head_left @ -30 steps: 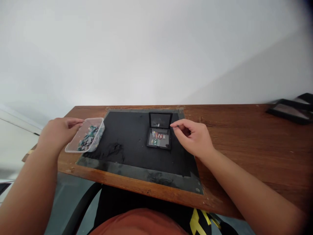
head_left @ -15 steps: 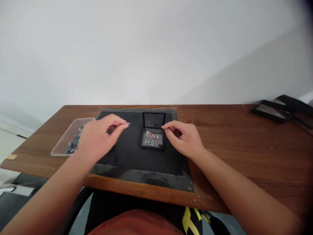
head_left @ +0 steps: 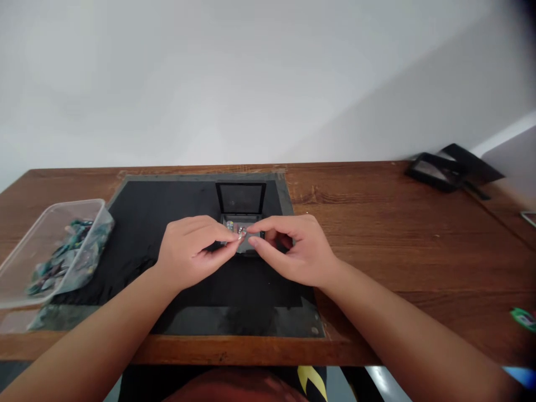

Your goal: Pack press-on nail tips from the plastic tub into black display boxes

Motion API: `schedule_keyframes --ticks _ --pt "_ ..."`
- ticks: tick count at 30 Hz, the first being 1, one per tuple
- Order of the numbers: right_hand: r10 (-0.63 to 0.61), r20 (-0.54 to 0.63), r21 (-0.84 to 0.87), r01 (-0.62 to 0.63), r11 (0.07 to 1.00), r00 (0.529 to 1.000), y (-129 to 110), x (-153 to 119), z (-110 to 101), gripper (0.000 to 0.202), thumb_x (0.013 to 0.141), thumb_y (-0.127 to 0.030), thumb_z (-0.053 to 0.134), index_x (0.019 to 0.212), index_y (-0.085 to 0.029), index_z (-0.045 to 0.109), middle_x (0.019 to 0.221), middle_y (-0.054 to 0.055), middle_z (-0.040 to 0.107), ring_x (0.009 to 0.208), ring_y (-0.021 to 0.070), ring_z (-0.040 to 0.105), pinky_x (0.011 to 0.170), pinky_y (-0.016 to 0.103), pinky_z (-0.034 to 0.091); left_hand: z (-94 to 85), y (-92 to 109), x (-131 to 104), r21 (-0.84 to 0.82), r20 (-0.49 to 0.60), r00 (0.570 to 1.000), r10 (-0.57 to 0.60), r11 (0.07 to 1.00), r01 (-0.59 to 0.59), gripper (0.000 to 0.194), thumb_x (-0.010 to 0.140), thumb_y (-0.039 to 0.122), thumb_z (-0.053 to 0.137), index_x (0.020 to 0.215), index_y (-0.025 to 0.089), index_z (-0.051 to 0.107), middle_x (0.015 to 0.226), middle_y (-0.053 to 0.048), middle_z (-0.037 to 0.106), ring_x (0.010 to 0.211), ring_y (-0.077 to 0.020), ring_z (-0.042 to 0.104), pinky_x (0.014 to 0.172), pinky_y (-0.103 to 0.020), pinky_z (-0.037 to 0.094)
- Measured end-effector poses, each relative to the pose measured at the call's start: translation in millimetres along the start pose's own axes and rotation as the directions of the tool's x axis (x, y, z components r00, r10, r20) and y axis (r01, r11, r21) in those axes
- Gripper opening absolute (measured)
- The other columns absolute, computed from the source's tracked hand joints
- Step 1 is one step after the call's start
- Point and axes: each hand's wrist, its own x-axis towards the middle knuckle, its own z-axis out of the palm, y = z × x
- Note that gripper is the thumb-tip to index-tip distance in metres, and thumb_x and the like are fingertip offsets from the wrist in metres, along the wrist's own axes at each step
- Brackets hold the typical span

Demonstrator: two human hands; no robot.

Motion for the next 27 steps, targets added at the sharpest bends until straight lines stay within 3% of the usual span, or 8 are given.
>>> schedule_keyframes --ticks 9,14,22,25,27 --pt "0.134 0.066 0.204 -0.145 0.968 0.989 -7 -1 5 0.02 0.084 -0.024 0.074 0.099 -0.012 0.076 0.054 -0.007 0.052 0.045 0.0042 0.038 0.042 0.017 0.033 -6.9 6 2 -0.054 0.0 0.995 0.1 0.994 -0.1 0.017 0.079 0.006 0.078 0.086 0.019 0.07 0.079 0.0 0.077 0.069 -0.0133 0.071 0.069 -0.026 0.059" --pt "0.141 0.146 0.31 -0.181 0.933 0.979 -11 -1 7 0.018 0.083 -0.023 0.077 0.097 -0.01 0.076 0.054 -0.007 0.05 0.045 0.0031 0.035 0.041 0.016 0.031 -12.3 6 0 -0.074 0.055 0.993 0.108 0.992 -0.104 0.018 0.08 0.008 0.079 0.094 0.018 0.073 0.085 -0.001 0.078 0.077 -0.0143 0.073 0.073 -0.026 0.059" --pt "0.168 0.13 0.205 -0.193 0.96 0.977 -4 0 4 0.015 0.086 -0.025 0.075 0.092 -0.011 0.076 0.056 -0.005 0.053 0.046 0.0036 0.038 0.042 0.018 0.03 -11.9 2 1 -0.053 0.113 0.994 0.004 0.999 0.002 0.01 0.083 0.013 0.078 0.09 0.02 0.073 0.08 0.0 0.077 0.071 -0.0124 0.071 0.069 -0.023 0.054" --pt "0.163 0.071 0.11 -0.17 0.979 0.984 -1 1 0 0.012 0.087 -0.024 0.074 0.09 -0.013 0.076 0.057 -0.004 0.056 0.047 0.0041 0.039 0.044 0.019 0.031 -22.8 -1 3 -0.015 0.237 0.971 -0.032 0.999 0.037 0.005 0.086 0.024 0.078 0.085 0.022 0.073 0.073 0.003 0.074 0.062 -0.0107 0.065 0.062 -0.024 0.048" --pt "0.158 0.056 0.06 -0.161 0.985 0.986 0 2 -2 0.011 0.088 -0.025 0.072 0.089 -0.014 0.077 0.058 -0.004 0.057 0.047 0.0046 0.041 0.046 0.02 0.033 -30.1 -1 3 -0.026 0.416 0.909 -0.042 0.998 0.058 0.01 0.087 0.032 0.076 0.083 0.023 0.073 0.07 0.004 0.071 0.06 -0.0106 0.063 0.06 -0.025 0.045"
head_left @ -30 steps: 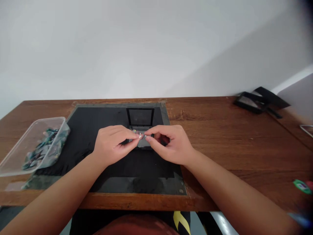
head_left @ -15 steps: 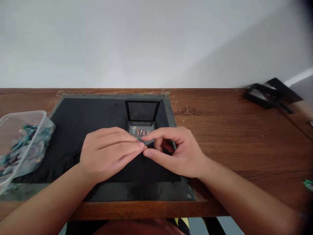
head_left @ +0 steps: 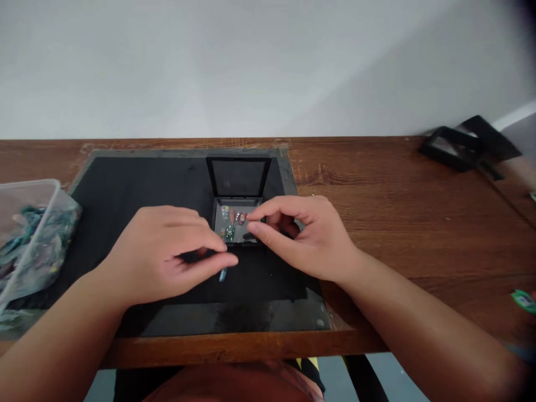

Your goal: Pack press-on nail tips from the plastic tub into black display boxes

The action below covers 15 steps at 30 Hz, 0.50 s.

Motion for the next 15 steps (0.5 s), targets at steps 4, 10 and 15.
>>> schedule_keyframes --ticks 4,10,15 --pt "-0.016 0.009 -0.067 0.017 0.998 1.0 -0.2 0.2 -0.3 0.012 0.09 -0.025 0.069 0.087 -0.016 0.076 0.058 -0.004 0.059 0.048 0.0053 0.043 0.049 0.021 0.034 -2.2 1.2 -6.1 0.005 0.347 0.936 -0.067 0.998 0.07 0.012 0.084 0.038 0.078 0.086 0.026 0.075 0.07 0.005 0.069 0.06 -0.0123 0.061 0.058 -0.027 0.041" --pt "-0.034 0.015 -0.109 0.035 0.993 0.999 0.9 -0.1 0.0 0.013 0.091 -0.026 0.068 0.087 -0.017 0.076 0.06 -0.004 0.061 0.049 0.0055 0.044 0.051 0.021 0.035 3.9 0.6 -9.6 -0.003 0.455 0.886 -0.094 0.994 0.107 0.006 0.086 0.031 0.076 0.091 0.029 0.078 0.08 0.004 0.073 0.07 -0.0144 0.066 0.064 -0.028 0.043" --pt "-0.027 0.016 -0.119 0.029 0.992 1.0 1.3 0.1 0.2 0.013 0.091 -0.026 0.067 0.087 -0.017 0.076 0.059 -0.004 0.06 0.049 0.006 0.044 0.051 0.021 0.035 3.5 4.0 -7.4 -0.026 0.418 0.907 -0.057 0.997 0.075 0.013 0.092 0.026 0.067 0.087 0.028 0.079 0.074 0.003 0.071 0.069 -0.0142 0.065 0.065 -0.029 0.044"
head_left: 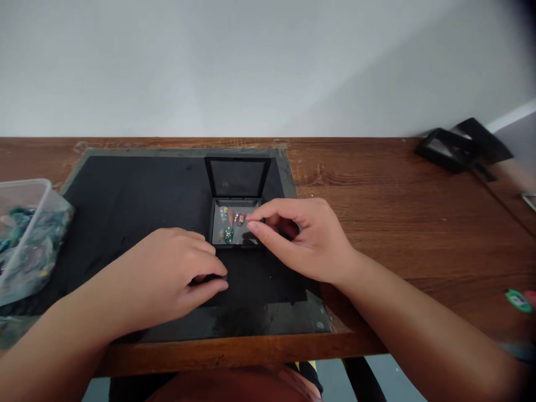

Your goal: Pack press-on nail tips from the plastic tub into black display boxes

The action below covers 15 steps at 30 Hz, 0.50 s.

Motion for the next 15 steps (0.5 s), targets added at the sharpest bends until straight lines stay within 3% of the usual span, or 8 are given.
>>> schedule_keyframes --ticks 5,8,12,15 --pt "-0.033 0.046 0.037 0.032 0.999 0.998 -1 -2 0 0.011 0.09 -0.024 0.068 0.09 -0.016 0.075 0.06 -0.003 0.061 0.049 0.0061 0.045 0.051 0.021 0.036 -1.3 1 4 -0.017 -0.189 0.982 0.018 1.0 -0.022 0.016 0.096 0.025 0.06 0.088 0.025 0.074 0.076 0.003 0.072 0.068 -0.0132 0.064 0.066 -0.028 0.045" --pt "-0.098 0.095 0.065 0.092 0.994 0.991 -1 -4 1 0.011 0.089 -0.023 0.07 0.095 -0.016 0.075 0.06 -0.004 0.06 0.05 0.0062 0.047 0.052 0.021 0.037 -1.8 1 7 -0.08 -0.279 0.959 -0.05 0.996 0.028 0.015 0.097 0.029 0.059 0.094 0.024 0.073 0.081 0.003 0.073 0.07 -0.0125 0.065 0.066 -0.025 0.045" --pt "-0.147 0.119 0.064 0.14 0.988 0.982 1 -5 2 0.015 0.088 -0.023 0.07 0.101 -0.017 0.075 0.058 -0.005 0.057 0.052 0.0069 0.047 0.052 0.021 0.035 -0.2 2 10 -0.245 -0.27 0.943 -0.196 0.961 0.13 0.017 0.099 0.032 0.057 0.094 0.023 0.07 0.078 0.004 0.071 0.064 -0.0095 0.062 0.056 -0.022 0.043" --pt "-0.153 0.105 0.054 0.148 0.988 0.983 2 -5 3 0.016 0.088 -0.024 0.071 0.102 -0.017 0.075 0.059 -0.005 0.057 0.053 0.0071 0.047 0.053 0.021 0.035 2.1 5 12 -0.338 -0.267 0.934 -0.235 0.931 0.137 0.019 0.1 0.033 0.054 0.091 0.022 0.068 0.071 0.005 0.066 0.059 -0.0084 0.058 0.053 -0.02 0.041"
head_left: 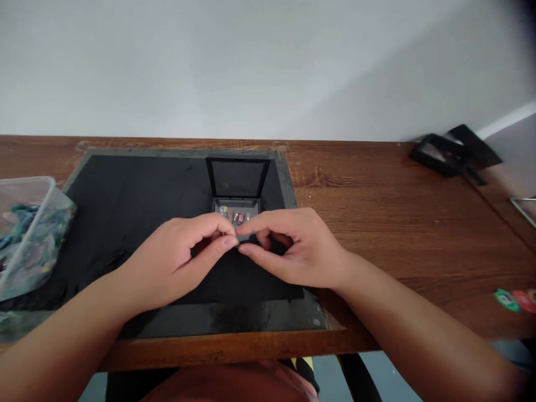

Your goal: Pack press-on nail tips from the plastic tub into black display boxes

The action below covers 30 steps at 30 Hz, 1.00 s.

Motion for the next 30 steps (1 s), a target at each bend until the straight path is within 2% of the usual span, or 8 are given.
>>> schedule_keyframes --ticks 4,8,18,23,30 --pt "-0.02 -0.034 -0.006 0.02 1.0 0.999 0.2 -0.3 0.9 0.018 0.088 -0.024 0.072 0.104 -0.018 0.074 0.06 -0.005 0.057 0.054 0.007 0.047 0.053 0.021 0.036 3.0 3.0 0.8 -0.106 -0.042 0.999 -0.031 0.994 0.027 0.022 0.101 0.031 0.054 0.085 0.021 0.066 0.065 0.006 0.061 0.055 -0.0064 0.051 0.051 -0.017 0.039" --pt "-0.063 -0.053 -0.007 0.062 0.998 0.997 0.6 -0.9 1.2 0.017 0.089 -0.026 0.073 0.104 -0.019 0.075 0.061 -0.005 0.058 0.055 0.0073 0.048 0.053 0.021 0.036 3.4 5.3 1.9 -0.176 -0.053 0.998 -0.044 0.984 0.034 0.023 0.1 0.03 0.056 0.083 0.02 0.067 0.066 0.005 0.062 0.057 -0.0065 0.052 0.051 -0.016 0.039" --pt "-0.044 0.001 -0.017 0.044 0.999 0.999 -2.2 -1.8 1.4 0.016 0.088 -0.022 0.071 0.103 -0.02 0.072 0.063 -0.006 0.057 0.054 0.0061 0.046 0.053 0.02 0.035 5.5 2.3 0.9 -0.179 -0.011 0.998 -0.06 0.982 0.057 0.025 0.099 0.037 0.058 0.086 0.021 0.071 0.07 0.002 0.065 0.061 -0.0095 0.056 0.053 -0.018 0.044" --pt "-0.012 -0.037 0.01 0.013 1.0 0.999 -2.6 -1.7 1.9 0.018 0.086 -0.019 0.07 0.104 -0.02 0.07 0.063 -0.007 0.056 0.053 0.0058 0.044 0.054 0.02 0.036 6.5 3.2 -0.4 -0.191 -0.013 0.998 -0.057 0.98 0.054 0.02 0.095 0.037 0.062 0.086 0.021 0.069 0.064 0.003 0.059 0.056 -0.0095 0.053 0.049 -0.019 0.041" --pt "0.025 -0.063 0.039 -0.023 0.999 0.998 -3.7 -1.7 3.1 0.017 0.084 -0.019 0.071 0.101 -0.019 0.068 0.061 -0.008 0.053 0.051 0.0051 0.041 0.052 0.02 0.035 5.1 6.5 0.8 -0.194 -0.034 0.998 -0.043 0.98 0.036 0.019 0.095 0.035 0.063 0.083 0.022 0.068 0.063 0.004 0.057 0.056 -0.0092 0.052 0.048 -0.018 0.042"
